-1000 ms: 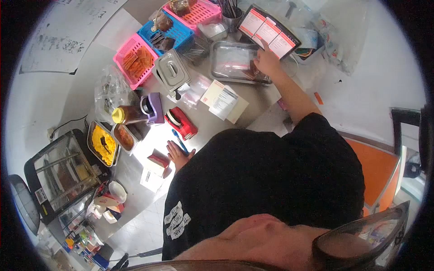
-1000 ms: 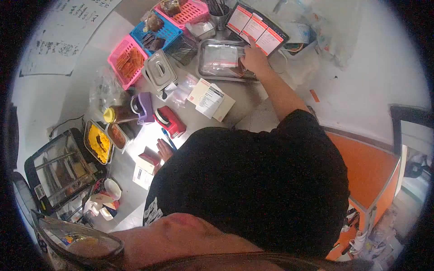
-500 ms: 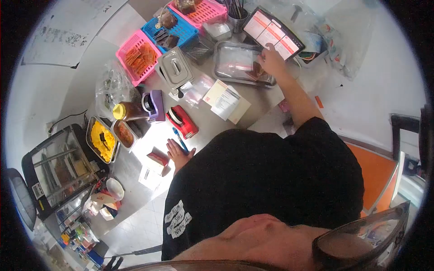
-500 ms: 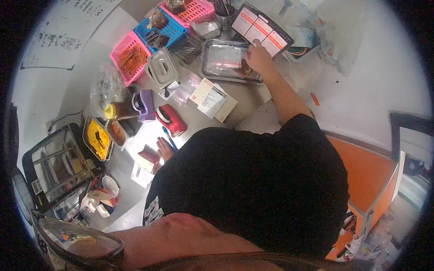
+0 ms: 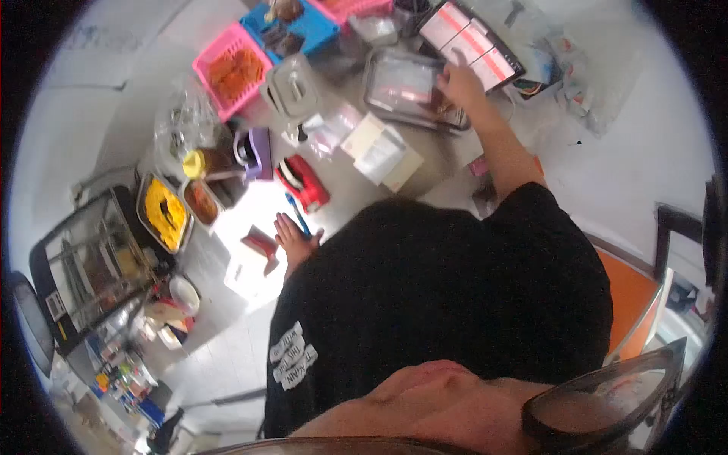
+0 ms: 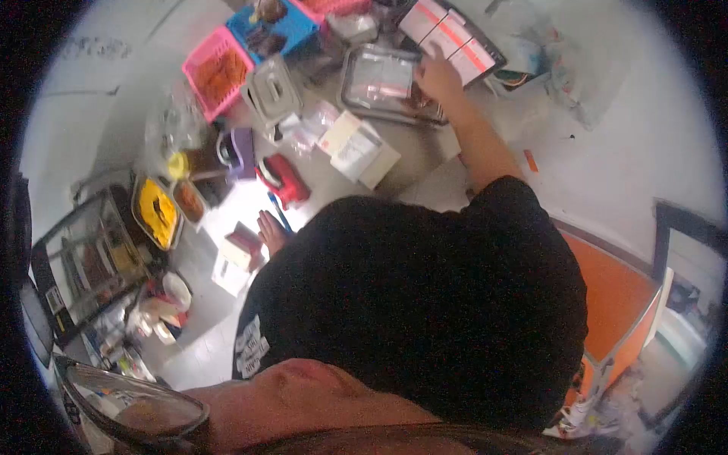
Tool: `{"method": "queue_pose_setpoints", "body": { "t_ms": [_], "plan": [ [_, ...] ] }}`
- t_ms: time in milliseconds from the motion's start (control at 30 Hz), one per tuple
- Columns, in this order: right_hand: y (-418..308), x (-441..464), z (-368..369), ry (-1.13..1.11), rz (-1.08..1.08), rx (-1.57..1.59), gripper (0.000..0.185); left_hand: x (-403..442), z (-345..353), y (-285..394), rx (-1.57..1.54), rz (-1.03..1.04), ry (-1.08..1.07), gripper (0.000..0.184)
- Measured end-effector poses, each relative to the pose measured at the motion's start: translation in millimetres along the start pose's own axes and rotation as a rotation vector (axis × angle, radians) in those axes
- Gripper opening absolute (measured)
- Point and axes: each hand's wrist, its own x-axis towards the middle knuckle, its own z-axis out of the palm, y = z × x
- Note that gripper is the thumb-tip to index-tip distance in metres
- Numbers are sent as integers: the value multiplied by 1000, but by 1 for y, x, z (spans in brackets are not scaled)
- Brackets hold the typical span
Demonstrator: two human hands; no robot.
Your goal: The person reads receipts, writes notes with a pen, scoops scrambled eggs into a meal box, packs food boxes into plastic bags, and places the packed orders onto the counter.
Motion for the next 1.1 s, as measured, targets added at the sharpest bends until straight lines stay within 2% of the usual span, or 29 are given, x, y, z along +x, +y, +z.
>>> {"method": "queue_pose_setpoints", "body": {
  "t_ms": [100, 233, 600, 700, 900, 967, 1100],
  "plan": [
    [10, 3, 10, 68, -84, 18, 27, -5, -8, 7, 5, 70, 61, 120],
    [17, 3, 13, 90, -92, 23, 27, 1, 0, -6, -13, 58, 15, 126],
    [27, 2, 20, 169, -154, 8, 24, 2, 2, -5, 18, 40, 1, 126],
    [24, 1, 15, 82, -90, 49, 27, 0, -1, -2, 4, 37, -4, 126],
    [18, -9, 0, 75, -47, 87, 24, 3, 9, -12, -13, 52, 10, 124],
    [21, -18, 2, 150, -54, 129, 22, 6, 10, -10, 18, -9, -26, 124],
    [16, -54, -3, 248, -29, 234, 17, 5, 9, -11, 99, 1, 13, 120]
  ]
}}
